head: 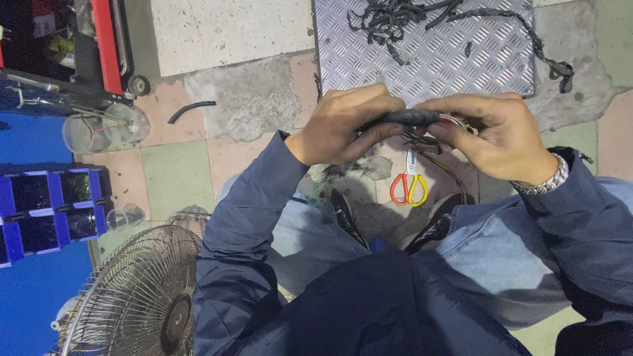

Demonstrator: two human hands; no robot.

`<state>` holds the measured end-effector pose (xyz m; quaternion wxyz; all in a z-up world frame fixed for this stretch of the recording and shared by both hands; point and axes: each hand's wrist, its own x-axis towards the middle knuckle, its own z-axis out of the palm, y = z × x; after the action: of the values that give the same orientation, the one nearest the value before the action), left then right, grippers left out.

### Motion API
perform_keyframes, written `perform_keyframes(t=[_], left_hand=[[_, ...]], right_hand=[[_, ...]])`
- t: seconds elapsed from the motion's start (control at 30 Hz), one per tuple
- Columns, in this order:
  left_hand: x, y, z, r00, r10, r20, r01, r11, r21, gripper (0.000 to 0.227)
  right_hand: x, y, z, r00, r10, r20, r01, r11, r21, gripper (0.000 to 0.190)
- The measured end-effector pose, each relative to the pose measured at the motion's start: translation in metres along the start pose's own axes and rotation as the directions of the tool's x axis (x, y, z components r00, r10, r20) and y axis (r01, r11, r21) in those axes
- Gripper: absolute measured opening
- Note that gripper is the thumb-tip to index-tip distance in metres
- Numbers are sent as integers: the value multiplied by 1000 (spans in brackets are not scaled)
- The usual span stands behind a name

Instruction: The person sits on the floor and uses scissors to cut the black insulation and ties from a bundle of multi-colored wires. They repeatedly trim the outer sheathing and separate the individual wires, placing the cut pieces onto a metal plate nearby.

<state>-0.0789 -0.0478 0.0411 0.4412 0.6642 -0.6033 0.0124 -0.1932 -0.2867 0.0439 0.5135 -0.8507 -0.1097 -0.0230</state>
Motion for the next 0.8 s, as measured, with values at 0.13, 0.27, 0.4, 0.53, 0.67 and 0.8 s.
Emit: perform_keyframes(t=[0.13,0.27,0.4,0.53,0.67,0.8], left_hand=[[-2,-1,-2,998,30,48,-17,967,-254,23],[-4,-4,2,994,17,107,28,915,-403,23],[-5,-1,15,949,-153,275,301,695,-652,33],[-14,-41,40,873,-404,274,475,574,-667,41],[4,-38,20,874,-403,-270,436,897,74,52],[4,1,27,818,-454,-353,452,887,-93,42]], right_hand=[[-6,13,0,997,-9,78,-9,974,228,34],[-8,15,1,979,36,202,-122,893,433,33],[-11,29,5,960,-79,267,-125,736,666,31],[-3,48,3,987,-76,144,-39,749,661,25],[7,39,21,963,263,-57,-133,649,749,26],[11,25,42,962,221,-159,-48,713,700,27]])
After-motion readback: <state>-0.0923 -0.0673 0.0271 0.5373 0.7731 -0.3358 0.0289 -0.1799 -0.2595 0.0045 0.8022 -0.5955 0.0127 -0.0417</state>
